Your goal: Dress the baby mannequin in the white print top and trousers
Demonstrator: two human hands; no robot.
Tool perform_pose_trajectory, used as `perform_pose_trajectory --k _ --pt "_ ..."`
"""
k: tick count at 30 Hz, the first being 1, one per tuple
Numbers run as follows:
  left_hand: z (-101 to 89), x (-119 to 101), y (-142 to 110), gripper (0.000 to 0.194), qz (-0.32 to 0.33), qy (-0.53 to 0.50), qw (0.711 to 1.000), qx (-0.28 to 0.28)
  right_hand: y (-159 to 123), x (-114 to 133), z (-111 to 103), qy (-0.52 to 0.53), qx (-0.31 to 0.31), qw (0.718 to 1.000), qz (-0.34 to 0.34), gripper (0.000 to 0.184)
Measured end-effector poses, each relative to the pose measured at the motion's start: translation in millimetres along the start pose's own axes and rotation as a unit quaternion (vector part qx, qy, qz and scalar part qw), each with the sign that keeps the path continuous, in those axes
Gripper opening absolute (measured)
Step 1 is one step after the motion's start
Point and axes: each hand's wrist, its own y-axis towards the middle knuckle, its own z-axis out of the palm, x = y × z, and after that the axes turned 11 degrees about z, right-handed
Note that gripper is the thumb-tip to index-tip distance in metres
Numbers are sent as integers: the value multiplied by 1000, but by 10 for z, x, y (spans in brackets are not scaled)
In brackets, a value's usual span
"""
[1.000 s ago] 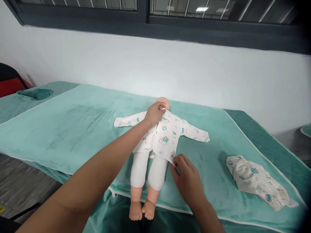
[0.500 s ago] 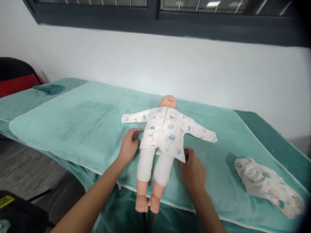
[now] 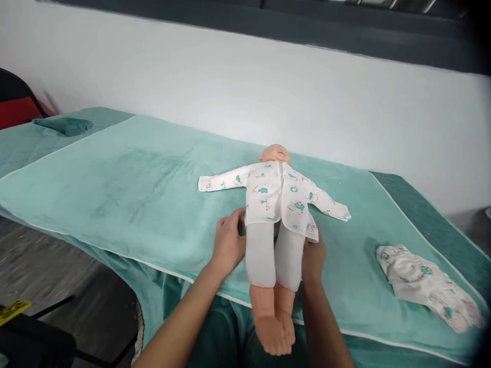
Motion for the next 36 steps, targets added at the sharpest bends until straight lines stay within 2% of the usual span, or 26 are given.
perform_pose_trajectory --k 3,7,10,14,17,19,20,23,26,28,32,36 --pt "68 0 -50 36 2 5 1000 -27 5 53 -30 -51 4 998 38 31" --pt "100 83 -134 31 -34 -6 997 -75 -75 56 -106 -91 26 995 39 34" --pt "121 114 -173 29 -40 -5 994 -100 -187 26 -202 -79 48 995 44 39" --pt "144 83 -198 22 -31 14 990 -135 -314 -39 -319 -88 66 993 37 25" --pt "135 67 -204 16 4 18 989 -150 -359 -123 -391 -123 73 990 21 13" --pt "121 73 -205 16 44 9 986 -160 -370 -181 -441 -104 68 992 1 14" --pt "115 78 -205 16 61 -1 984 -168 -372 -203 -464 -85 58 995 -18 22" --pt "103 90 -206 14 80 -33 977 -195 -377 -224 -492 -40 20 992 -119 43" --pt "101 92 -205 12 63 -56 974 -212 -364 -195 -434 -40 10 974 -223 40" --pt "100 97 -204 10 50 -77 971 -219 -332 -183 -364 -50 -10 965 -258 33" --pt "97 107 -201 10 32 -93 971 -217 -238 -252 -272 -45 -47 972 -228 15" --pt "105 112 -214 14 21 -71 973 -217 -207 -404 -349 -37 -37 976 -212 11"
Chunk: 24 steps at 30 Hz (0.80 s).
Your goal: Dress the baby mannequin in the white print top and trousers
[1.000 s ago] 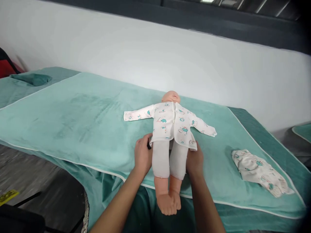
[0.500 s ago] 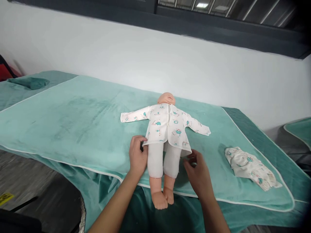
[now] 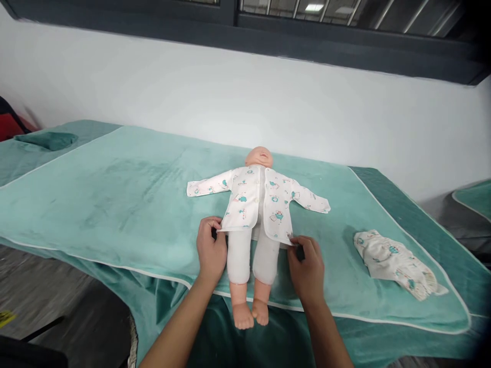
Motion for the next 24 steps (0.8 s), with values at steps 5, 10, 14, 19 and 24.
perform_pose_trajectory --k 5,10,14,19,24 --pt "-40 65 39 22 -42 -143 989 -8 45 -116 -171 183 74 978 69 21" --pt "7 109 380 18 -159 -264 951 17 588 -118 -73 255 72 926 269 33" --pt "197 39 708 41 -252 -302 913 108 1101 -21 134 422 179 801 385 16" --pt "442 29 949 49 -306 -353 877 110 1339 122 372 486 303 732 368 26" --pt "640 161 1123 54 -288 -396 866 102 1471 141 553 517 269 737 343 33"
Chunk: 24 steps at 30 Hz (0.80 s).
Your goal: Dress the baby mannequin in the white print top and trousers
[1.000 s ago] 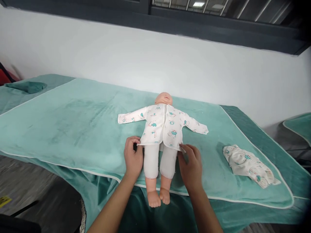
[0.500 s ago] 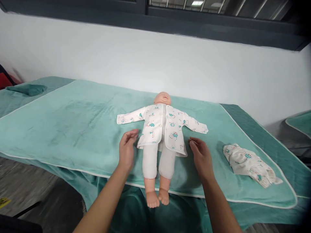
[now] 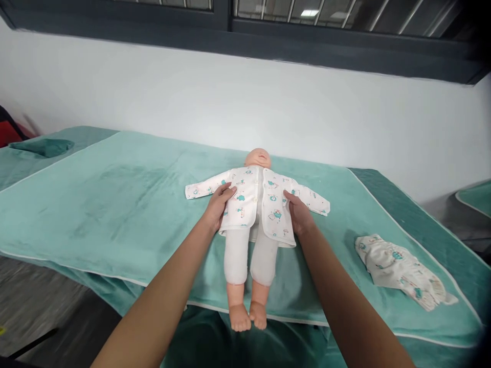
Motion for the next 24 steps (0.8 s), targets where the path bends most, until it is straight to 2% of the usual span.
perform_pose_trajectory --k 5,8,15,18,21,24 --pt "85 71 285 55 12 -16 1000 -1 297 103 -21 59 -29 998 4 25" --pt "147 109 439 54 14 -39 999 3 490 162 -58 69 -24 997 15 24" --pt "215 150 691 47 5 -107 994 -20 908 324 -254 40 41 998 -23 54" --pt "99 88 722 45 16 -130 991 -34 1004 443 -446 109 34 992 -45 58" --pt "-118 -33 727 44 44 -136 989 -40 983 585 -710 191 8 979 -74 53" --pt "-359 -138 741 42 62 -121 988 -67 893 717 -1000 226 -23 969 -95 50"
